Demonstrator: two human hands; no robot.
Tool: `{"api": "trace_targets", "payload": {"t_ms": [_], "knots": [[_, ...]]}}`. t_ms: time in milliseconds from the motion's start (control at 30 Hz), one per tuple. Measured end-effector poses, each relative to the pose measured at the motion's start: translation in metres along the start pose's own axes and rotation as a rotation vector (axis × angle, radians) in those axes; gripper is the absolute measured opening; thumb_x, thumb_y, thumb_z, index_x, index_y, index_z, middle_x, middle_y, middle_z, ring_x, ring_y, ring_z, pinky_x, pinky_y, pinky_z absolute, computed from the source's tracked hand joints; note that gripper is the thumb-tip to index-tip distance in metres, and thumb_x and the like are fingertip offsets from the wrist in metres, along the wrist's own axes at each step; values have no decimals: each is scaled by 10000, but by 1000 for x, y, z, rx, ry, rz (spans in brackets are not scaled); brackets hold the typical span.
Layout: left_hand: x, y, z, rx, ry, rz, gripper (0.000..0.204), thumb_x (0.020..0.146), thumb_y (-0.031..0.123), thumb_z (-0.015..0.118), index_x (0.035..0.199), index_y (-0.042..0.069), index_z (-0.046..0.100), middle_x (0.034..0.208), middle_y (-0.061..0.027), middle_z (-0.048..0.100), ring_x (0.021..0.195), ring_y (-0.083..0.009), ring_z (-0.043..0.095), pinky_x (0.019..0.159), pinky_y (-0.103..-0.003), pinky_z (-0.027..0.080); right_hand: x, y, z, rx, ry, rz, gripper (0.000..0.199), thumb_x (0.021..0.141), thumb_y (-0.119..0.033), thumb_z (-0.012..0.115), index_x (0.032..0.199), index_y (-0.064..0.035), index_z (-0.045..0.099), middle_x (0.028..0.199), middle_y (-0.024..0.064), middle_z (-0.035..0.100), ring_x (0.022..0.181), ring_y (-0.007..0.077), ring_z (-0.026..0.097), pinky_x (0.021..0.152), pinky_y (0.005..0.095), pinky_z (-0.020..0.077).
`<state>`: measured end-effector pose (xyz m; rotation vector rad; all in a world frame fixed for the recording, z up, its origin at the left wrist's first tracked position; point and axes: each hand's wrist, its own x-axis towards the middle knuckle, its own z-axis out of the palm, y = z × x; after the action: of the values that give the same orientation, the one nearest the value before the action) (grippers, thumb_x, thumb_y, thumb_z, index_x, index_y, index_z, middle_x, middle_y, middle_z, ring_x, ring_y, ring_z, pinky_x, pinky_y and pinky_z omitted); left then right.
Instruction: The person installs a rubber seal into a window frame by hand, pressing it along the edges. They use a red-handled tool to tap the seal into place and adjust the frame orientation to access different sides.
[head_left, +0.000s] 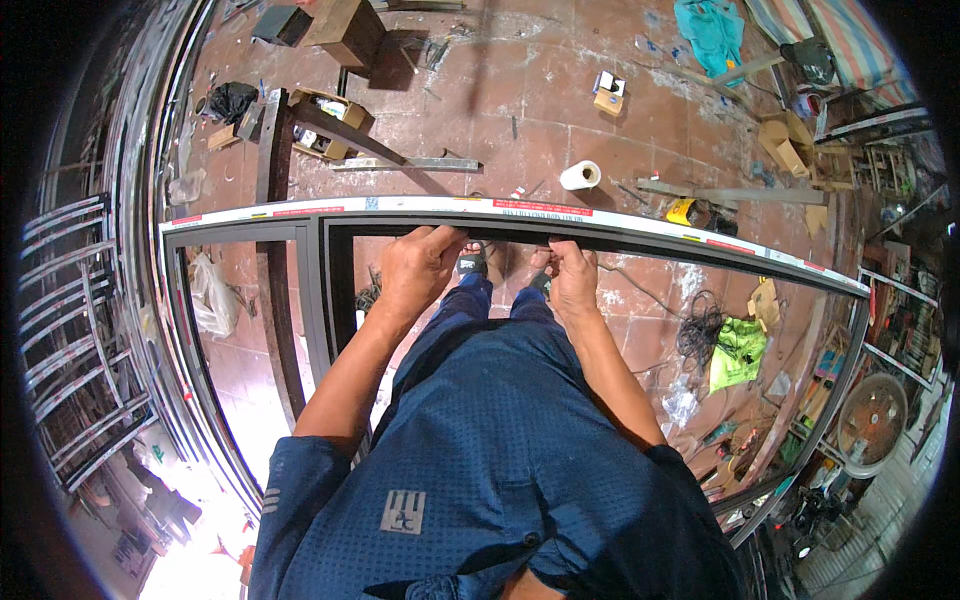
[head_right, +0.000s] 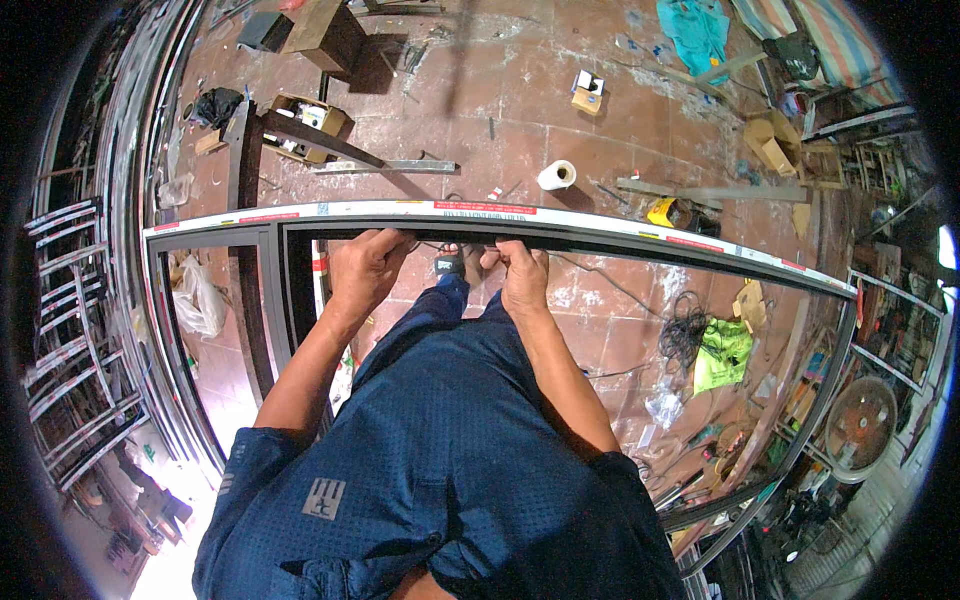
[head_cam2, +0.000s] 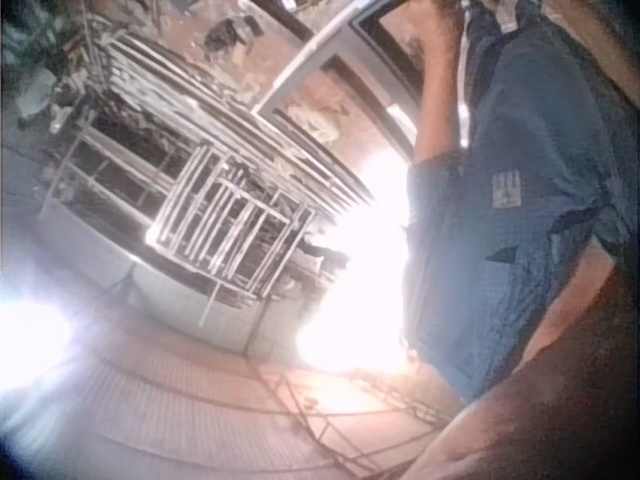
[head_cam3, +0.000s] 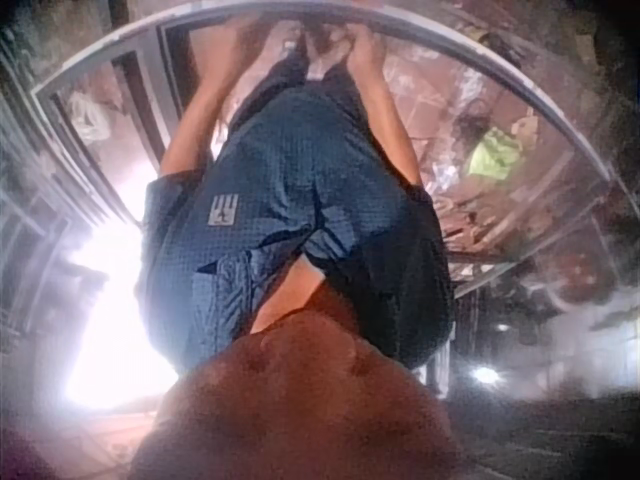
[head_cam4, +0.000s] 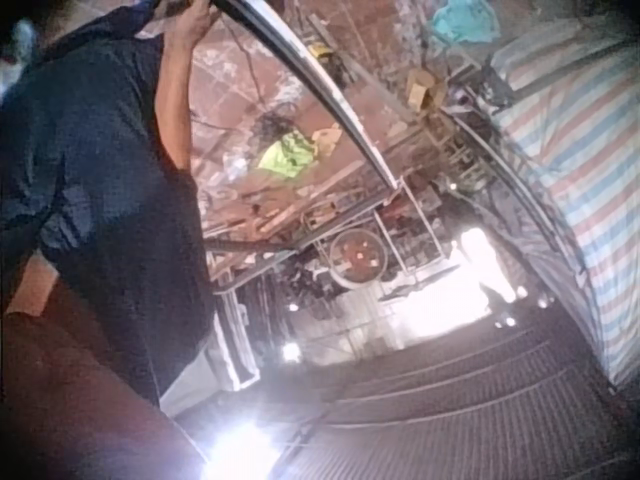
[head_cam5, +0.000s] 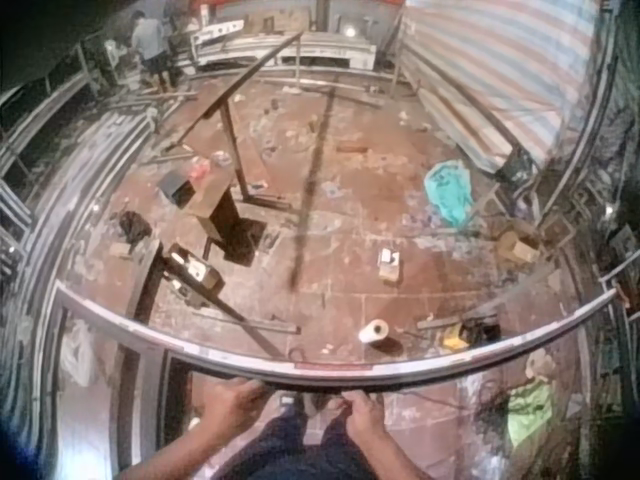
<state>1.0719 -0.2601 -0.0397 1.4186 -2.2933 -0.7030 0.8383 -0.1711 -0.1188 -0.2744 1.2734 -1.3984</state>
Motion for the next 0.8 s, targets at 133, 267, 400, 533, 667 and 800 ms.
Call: {"api": "trace_targets", "payload": {"t_ms": [133,267,400,533,667,800], "knots": [[-1,-2,0,0,-10,-25,136,945,244,790,1030,137,794,818,-136,740,725,-341,739,607,-459,557,-5,-8,4,11,-41,45,180,994,-172,623,1035,-41,740,839,63,757,724,148,709,629,248,492],[0,-1,-1,-27,16,27,102,936,186,765,1024,136,779,786,-143,718,705,-361,726,598,-474,557,-6,-10,19,28,-76,25,175,996,-155,613,1007,-35,741,840,68,755,729,162,712,656,262,520],[0,-3,1,-30,6,28,109,947,206,773,1014,122,784,811,-151,730,725,-363,735,618,-466,563,-1,4,10,-83,-16,28,178,977,-150,615,1028,-32,739,967,104,766,748,174,718,717,296,563],[-2,-7,3,-29,30,51,112,938,197,763,1033,139,778,785,-134,717,707,-350,728,594,-471,557,-2,10,15,62,-61,29,193,965,-137,615,1045,-16,742,922,99,764,745,186,719,709,305,569],[-2,-11,5,-56,40,83,115,934,193,762,1034,136,773,777,-131,712,693,-343,726,587,-466,559,0,14,31,101,-65,33,198,974,-118,593,1045,1,735,901,87,748,745,200,720,706,315,575],[-1,-11,4,-35,12,81,118,934,178,779,1033,114,780,803,-143,729,706,-341,734,601,-450,562,3,25,28,78,-24,16,200,979,-106,584,1044,10,733,909,97,749,723,202,710,690,316,568]]}}
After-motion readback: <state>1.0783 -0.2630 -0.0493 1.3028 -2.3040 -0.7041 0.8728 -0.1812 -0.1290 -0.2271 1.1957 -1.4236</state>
